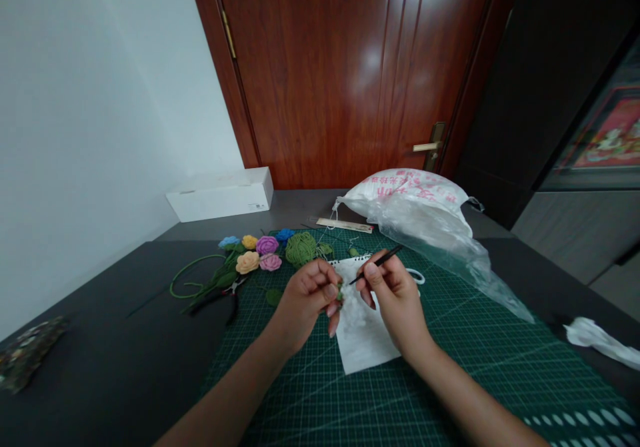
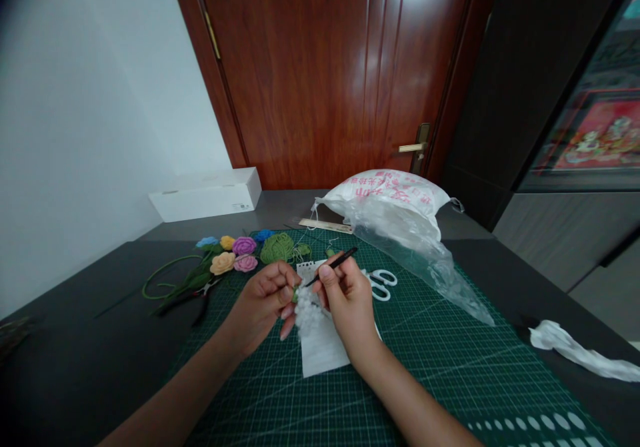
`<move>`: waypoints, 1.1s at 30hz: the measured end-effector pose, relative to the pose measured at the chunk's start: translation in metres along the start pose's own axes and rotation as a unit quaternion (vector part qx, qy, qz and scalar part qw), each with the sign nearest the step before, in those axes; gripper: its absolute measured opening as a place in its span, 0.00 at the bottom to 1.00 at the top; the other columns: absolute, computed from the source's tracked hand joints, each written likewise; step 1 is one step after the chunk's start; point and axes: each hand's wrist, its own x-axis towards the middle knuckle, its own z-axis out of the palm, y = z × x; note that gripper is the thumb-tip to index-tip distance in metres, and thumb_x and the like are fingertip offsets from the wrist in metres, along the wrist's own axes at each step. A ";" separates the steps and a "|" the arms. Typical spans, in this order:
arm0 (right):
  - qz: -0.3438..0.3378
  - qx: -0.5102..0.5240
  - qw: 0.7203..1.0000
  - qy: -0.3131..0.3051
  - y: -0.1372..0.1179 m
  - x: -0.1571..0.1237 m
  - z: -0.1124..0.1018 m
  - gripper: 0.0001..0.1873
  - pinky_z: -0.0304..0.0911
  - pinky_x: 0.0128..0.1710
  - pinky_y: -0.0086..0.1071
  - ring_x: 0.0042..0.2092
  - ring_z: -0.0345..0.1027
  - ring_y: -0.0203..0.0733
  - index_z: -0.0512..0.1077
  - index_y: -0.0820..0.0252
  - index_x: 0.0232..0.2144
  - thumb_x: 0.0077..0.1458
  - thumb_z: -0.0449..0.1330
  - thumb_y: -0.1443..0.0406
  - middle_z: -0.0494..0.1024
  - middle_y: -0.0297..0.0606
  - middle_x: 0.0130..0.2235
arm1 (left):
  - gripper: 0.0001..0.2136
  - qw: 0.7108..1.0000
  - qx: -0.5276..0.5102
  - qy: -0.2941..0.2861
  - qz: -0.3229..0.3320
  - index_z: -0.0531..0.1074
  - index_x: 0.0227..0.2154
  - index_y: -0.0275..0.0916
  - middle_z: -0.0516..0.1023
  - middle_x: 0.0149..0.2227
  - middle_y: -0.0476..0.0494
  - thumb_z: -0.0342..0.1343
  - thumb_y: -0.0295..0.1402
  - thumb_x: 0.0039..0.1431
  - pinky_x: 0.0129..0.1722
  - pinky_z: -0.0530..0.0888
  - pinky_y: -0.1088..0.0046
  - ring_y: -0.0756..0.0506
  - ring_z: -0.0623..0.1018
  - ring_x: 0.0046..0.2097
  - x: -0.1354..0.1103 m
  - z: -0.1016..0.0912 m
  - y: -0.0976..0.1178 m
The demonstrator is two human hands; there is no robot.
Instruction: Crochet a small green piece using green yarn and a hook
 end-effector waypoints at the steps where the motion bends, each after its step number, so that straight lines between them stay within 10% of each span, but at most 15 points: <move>1: 0.004 -0.004 1.000 -0.008 0.002 0.000 0.000 0.17 0.56 0.17 0.27 0.17 0.60 0.32 0.68 0.55 0.31 0.63 0.61 0.50 0.74 0.28 0.21 | 0.13 1.000 0.000 -0.001 -0.001 0.71 0.30 0.36 0.70 0.21 0.54 0.71 0.34 0.53 0.13 0.72 0.80 0.54 0.66 0.19 -0.001 0.000 0.000; 33: -0.049 -0.022 0.998 0.028 -0.007 -0.005 -0.005 0.15 0.58 0.20 0.26 0.21 0.64 0.32 0.71 0.56 0.33 0.65 0.61 0.52 0.75 0.30 0.24 | 0.10 0.994 0.036 -0.087 0.048 0.72 0.36 0.36 0.71 0.21 0.54 0.64 0.37 0.62 0.15 0.76 0.78 0.53 0.71 0.18 0.001 -0.011 -0.006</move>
